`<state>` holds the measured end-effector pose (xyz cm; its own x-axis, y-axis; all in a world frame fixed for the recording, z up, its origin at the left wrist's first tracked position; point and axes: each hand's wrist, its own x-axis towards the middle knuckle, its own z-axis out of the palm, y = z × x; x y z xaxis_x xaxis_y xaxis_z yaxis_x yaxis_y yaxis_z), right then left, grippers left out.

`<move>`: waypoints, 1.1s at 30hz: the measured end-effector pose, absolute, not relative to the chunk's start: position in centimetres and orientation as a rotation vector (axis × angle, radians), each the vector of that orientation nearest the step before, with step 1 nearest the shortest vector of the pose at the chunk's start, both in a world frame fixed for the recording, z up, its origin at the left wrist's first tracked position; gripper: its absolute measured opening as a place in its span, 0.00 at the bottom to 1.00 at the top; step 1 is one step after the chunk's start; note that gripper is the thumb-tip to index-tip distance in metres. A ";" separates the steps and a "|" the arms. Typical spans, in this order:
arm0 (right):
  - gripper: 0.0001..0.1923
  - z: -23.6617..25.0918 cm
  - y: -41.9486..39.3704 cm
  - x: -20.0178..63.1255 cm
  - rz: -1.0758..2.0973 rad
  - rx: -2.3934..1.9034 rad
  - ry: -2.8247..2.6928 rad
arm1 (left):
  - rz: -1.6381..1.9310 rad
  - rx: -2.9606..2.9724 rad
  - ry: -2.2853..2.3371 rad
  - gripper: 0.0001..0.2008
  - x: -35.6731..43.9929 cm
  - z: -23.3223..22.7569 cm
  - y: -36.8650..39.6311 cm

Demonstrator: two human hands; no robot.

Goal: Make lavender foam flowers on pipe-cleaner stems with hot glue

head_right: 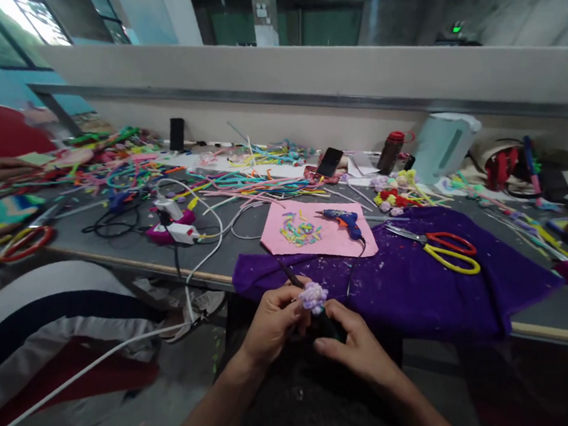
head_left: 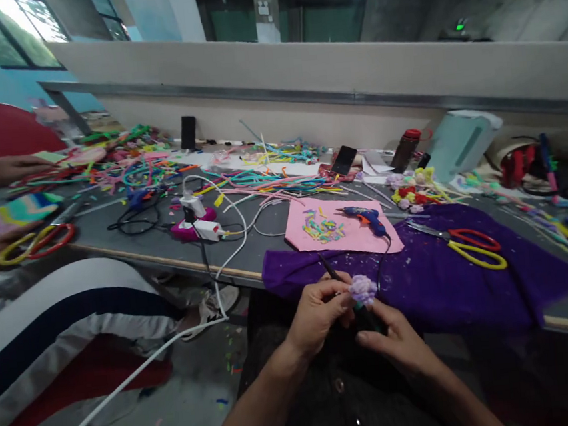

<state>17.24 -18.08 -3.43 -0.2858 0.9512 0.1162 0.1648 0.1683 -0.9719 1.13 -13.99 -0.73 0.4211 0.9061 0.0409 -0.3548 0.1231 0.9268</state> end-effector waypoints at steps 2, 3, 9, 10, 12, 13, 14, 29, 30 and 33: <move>0.09 -3.4 -17.7 16.8 1.201 -1.065 -1.566 | 1.004 1.053 0.624 0.09 1.1 -1.0 -13.8; 0.09 -3.5 -17.5 16.7 1.206 -1.054 -1.553 | 0.998 1.040 0.620 0.09 1.0 -1.0 -13.7; 0.11 -3.5 -17.8 17.8 1.225 -1.088 -1.527 | 1.063 0.971 0.705 0.11 -0.4 -0.8 -13.0; 0.11 -3.5 -18.0 18.1 1.218 -1.092 -1.553 | 1.069 0.950 0.736 0.11 -0.7 -0.9 -12.8; 0.13 -3.5 -18.4 18.8 1.205 -1.087 -1.612 | 1.083 0.904 0.785 0.12 -1.3 -1.2 -12.5; 0.13 -3.5 -18.7 19.2 1.200 -1.087 -1.634 | 1.101 0.882 0.796 0.12 -1.5 -1.4 -12.4; 0.13 -3.4 -18.9 19.6 1.196 -1.088 -1.656 | 1.127 0.862 0.800 0.12 -1.7 -1.6 -12.3; 0.14 -3.2 -19.2 19.3 1.173 -1.114 -1.501 | 1.154 0.923 0.865 0.12 -2.1 -3.0 -12.5; 0.14 -3.2 -19.0 19.1 1.179 -1.112 -1.486 | 1.155 0.925 0.862 0.12 -2.1 -3.1 -12.4; 0.12 -3.1 -18.7 18.7 1.177 -1.114 -1.484 | 1.156 0.944 0.871 0.13 -2.1 -3.3 -12.4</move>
<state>18.67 -18.75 -3.14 -0.1789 0.9769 0.1167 0.1093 0.1376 -0.9844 -2.11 -12.44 -3.30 0.1887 0.9791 -0.0757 -0.3423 0.1378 0.9294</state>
